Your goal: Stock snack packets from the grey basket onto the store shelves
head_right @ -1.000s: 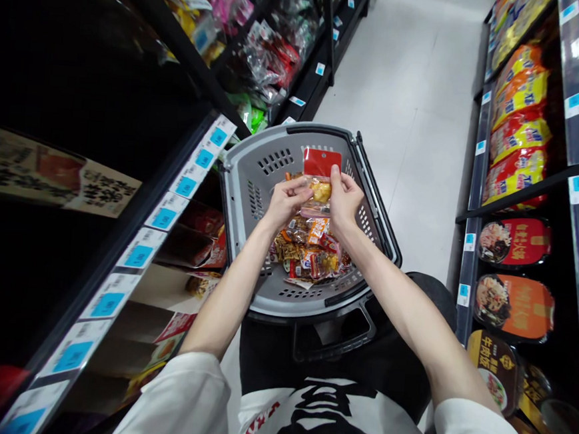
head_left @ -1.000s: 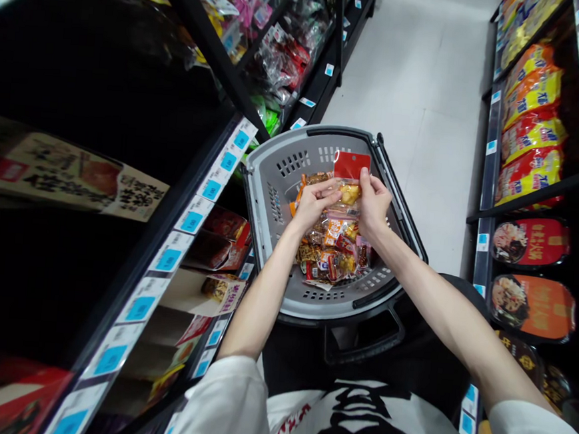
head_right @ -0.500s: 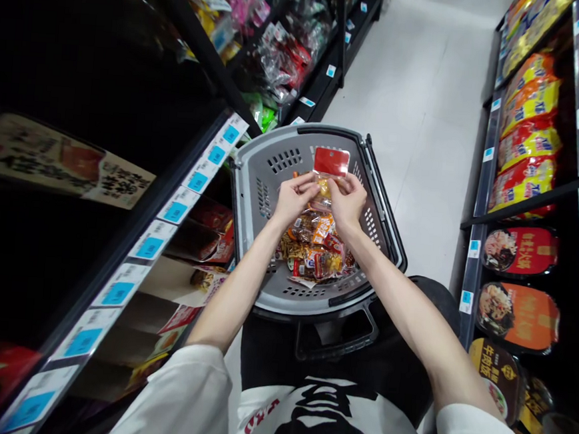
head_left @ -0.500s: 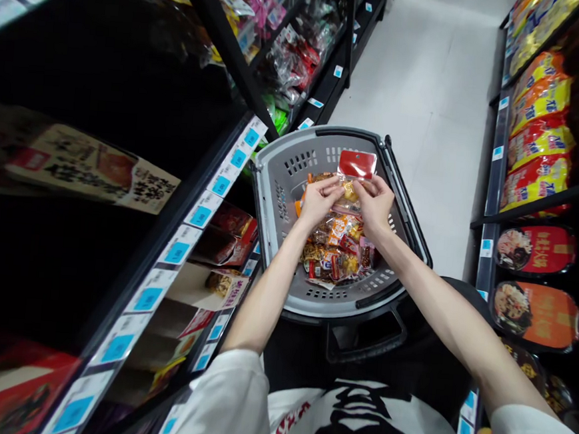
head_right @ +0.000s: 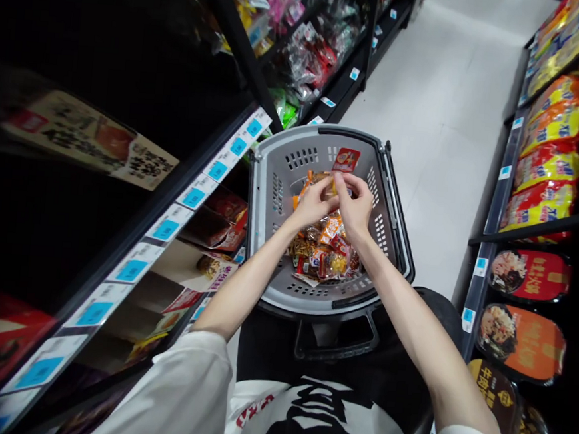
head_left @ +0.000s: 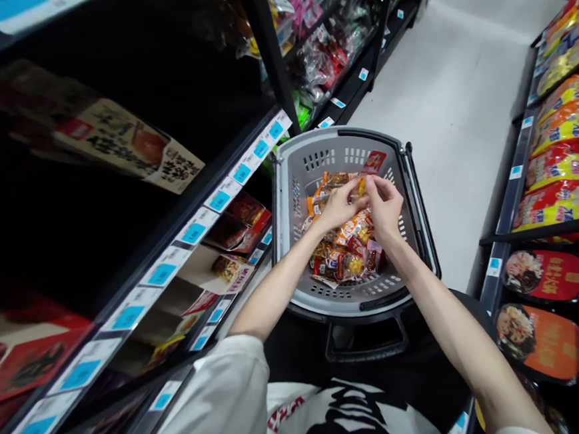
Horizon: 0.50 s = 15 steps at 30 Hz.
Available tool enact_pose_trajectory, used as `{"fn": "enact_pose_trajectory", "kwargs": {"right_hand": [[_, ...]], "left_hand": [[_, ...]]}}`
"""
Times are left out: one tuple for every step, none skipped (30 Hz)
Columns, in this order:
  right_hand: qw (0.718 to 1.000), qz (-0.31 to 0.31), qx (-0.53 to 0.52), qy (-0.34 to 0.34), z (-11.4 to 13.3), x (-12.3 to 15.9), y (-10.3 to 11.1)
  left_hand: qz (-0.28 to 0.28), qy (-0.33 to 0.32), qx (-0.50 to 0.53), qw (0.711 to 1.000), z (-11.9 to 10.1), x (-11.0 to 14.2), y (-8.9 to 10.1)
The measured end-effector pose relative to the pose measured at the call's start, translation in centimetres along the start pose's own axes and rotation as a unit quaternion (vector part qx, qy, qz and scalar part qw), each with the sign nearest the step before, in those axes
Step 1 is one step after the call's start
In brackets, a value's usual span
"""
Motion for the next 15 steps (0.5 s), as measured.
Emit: {"fn": "enact_pose_trajectory", "kwargs": {"right_hand": [[1.000, 0.008, 0.009, 0.011, 0.4, 0.0, -0.1], [0.999, 0.006, 0.022, 0.023, 0.7, -0.1, 0.0], [0.999, -0.003, 0.039, 0.032, 1.0, -0.2, 0.3], [0.998, -0.022, 0.055, 0.037, 1.2, -0.3, 0.9], [0.996, -0.043, 0.072, 0.032, 1.2, -0.4, 1.5], [0.995, -0.055, 0.081, 0.015, 0.9, -0.6, 1.9], [0.995, -0.059, 0.081, -0.005, 0.6, -0.8, 2.1], [0.995, -0.064, 0.069, -0.022, 0.3, -1.1, 2.3], [0.997, -0.043, 0.054, -0.033, 0.0, -1.3, 1.9], [0.998, -0.015, 0.039, -0.040, -0.2, -1.6, 1.2], [0.999, -0.019, 0.015, -0.037, -0.2, -1.8, 1.1], [1.000, -0.014, 0.006, -0.008, 0.3, -2.1, 0.9], [0.999, -0.019, 0.020, 0.040, 1.2, -2.2, 0.9], [0.994, -0.017, 0.057, 0.090, 2.1, -2.3, 0.8], [0.985, -0.008, 0.111, 0.133, 2.8, -2.2, 0.4]], "left_hand": [[-0.014, 0.015, -0.004, 1.000, 0.3, -0.1, 0.2], [-0.026, 0.025, -0.002, 0.999, 0.5, -0.1, 0.4], [-0.037, 0.032, 0.005, 0.999, 0.6, -0.2, 0.6], [-0.044, 0.039, 0.016, 0.998, 0.6, -0.2, 0.8], [-0.046, 0.046, 0.032, 0.997, 0.5, -0.3, 0.8], [-0.052, 0.055, 0.049, 0.996, 0.5, -0.3, 0.8], [-0.046, 0.064, 0.061, 0.995, 0.5, -0.3, 0.7], [-0.031, 0.066, 0.072, 0.995, 0.4, -0.4, 0.4], [-0.028, 0.065, 0.074, 0.995, 0.3, -0.5, 0.4], [-0.025, 0.057, 0.066, 0.996, 0.1, -0.7, 0.5], [-0.026, 0.040, 0.057, 0.997, -0.2, -1.0, 0.7], [-0.032, 0.022, 0.045, 0.998, -0.5, -1.2, 1.1], [-0.042, 0.010, 0.027, 0.999, -0.7, -1.4, 1.6], [-0.059, 0.006, 0.011, 0.998, -0.8, -1.5, 2.2], [-0.086, 0.003, 0.009, 0.996, -1.0, -1.5, 3.1]]}}
Point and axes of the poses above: each hand's wrist, its own x-axis away from the middle knuckle, its own y-axis out of the back of the hand, z = x × y, the point moved 10 cm from there along -x, towards the middle knuckle, and after that the axes turned 1 degree about -z, right-handed, at the moved point
